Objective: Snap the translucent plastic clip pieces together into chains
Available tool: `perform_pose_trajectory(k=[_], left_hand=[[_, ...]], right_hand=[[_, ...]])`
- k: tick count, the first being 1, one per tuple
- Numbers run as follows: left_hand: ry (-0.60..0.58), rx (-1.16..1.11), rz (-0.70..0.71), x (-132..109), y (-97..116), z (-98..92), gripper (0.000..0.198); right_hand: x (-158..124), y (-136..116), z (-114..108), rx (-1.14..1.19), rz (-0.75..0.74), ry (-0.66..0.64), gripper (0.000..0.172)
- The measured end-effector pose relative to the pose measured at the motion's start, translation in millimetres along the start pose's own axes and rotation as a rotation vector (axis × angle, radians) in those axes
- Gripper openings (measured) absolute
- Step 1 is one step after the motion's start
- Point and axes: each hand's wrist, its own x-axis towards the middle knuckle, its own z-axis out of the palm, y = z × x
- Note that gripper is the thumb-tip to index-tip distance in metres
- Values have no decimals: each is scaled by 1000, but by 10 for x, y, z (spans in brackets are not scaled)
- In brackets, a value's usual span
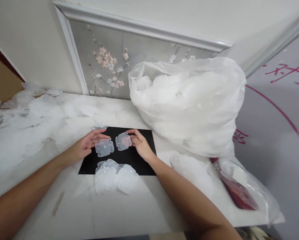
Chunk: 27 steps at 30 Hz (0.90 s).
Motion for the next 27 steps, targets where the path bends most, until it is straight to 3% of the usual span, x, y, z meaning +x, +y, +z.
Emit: perform_pose_trajectory(k=[10,20,27], left_hand=[[-30,104,44,-21,-4,-28,88],[-45,173,-13,-41,90,0,87],[-39,327,-34,-45,246,71,76]], right_hand=[[-22,-3,-19,-54,-45,-65,43],[-8,-19,-7,-59,-39,-81,42],[1,-14,-7,-109,-45,-71,39]])
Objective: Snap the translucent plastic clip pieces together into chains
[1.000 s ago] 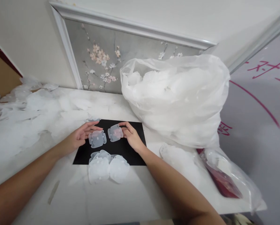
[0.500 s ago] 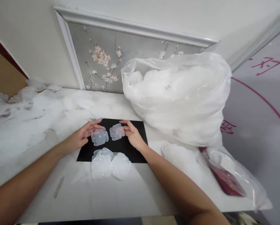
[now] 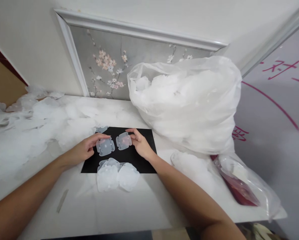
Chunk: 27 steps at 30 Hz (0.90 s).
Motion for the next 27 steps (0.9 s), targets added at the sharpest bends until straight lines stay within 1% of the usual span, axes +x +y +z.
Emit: perform_pose_trajectory(k=[3,8,15,20,24,27], left_hand=[[23,4,-6,0,5,4,75],[10,25,25,-2,-39,6,76],[19,66,44,8,-31,12,75],[12,110,79,22,-127,4,71],[4,146,94,22,-147,-5,62],[3,173,70,18,-102,-13,42]], right_hand=[[-4,6,-5,-10,-6,1,38],[-3,23,-10,-5,-15,-2,37],[-10,5,-5,-13,-15,-5,36],[-3,35,-13,-15,-54,-57,47],[4,64,-24,-52,-95,-90,50],[4,65,-26,-55,-103,-97,48]])
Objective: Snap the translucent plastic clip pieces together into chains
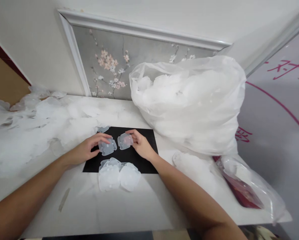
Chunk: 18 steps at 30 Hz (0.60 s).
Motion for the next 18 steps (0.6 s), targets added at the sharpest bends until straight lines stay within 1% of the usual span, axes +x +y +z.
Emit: perform_pose_trajectory(k=[3,4,7,10,14,18], left_hand=[[1,33,-31,5,20,-9,13],[5,38,-32,9,14,-8,8],[42,2,-39,24,-28,5,11],[101,-117,-85,42,-47,19,14],[162,-206,-152,56,1,29,16],[195,-295,-164,54,39,47,18]], right_hand=[[-1,-7,1,2,-9,-2,45],[-2,-9,2,2,-13,-3,44],[-4,-7,1,-2,-18,-4,38],[-3,2,-2,-3,-15,-4,38],[1,12,-3,-8,-12,-8,40],[7,27,-7,-14,-6,-3,42]])
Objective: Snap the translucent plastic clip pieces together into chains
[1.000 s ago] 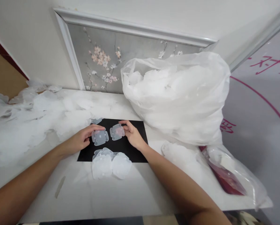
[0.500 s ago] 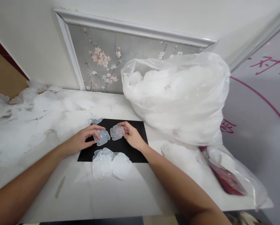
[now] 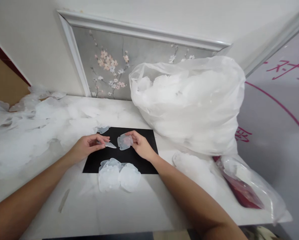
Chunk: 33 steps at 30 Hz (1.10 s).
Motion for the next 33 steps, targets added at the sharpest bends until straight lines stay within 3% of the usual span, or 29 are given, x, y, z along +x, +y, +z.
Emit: perform_pose_trajectory(k=[8,13,16,20,24,27,30,33], left_hand=[[36,-47,-31,-7,14,32,21],[207,-2,-86,-5,106,8,25],[238,-155,-156,-6,133,5,28],[198,-349,-290,-3,101,40,30],[184,-424,-353,10,80,61,35],[191,-478,-350,3,128,52,35],[55,-466,-311,-48,209,69,35],[-207,-289,-260,-131,260,166,30]], right_hand=[[-22,-1,-2,-109,-43,-17,37],[-29,-72,15,-437,-179,192,6],[-5,-76,-18,-424,-193,244,14],[16,-21,-61,-479,-202,157,25],[41,5,-54,-598,-274,117,22],[71,-40,-49,-661,-265,187,9],[83,-103,-42,-563,-157,341,13],[75,-134,-20,-130,10,353,24]])
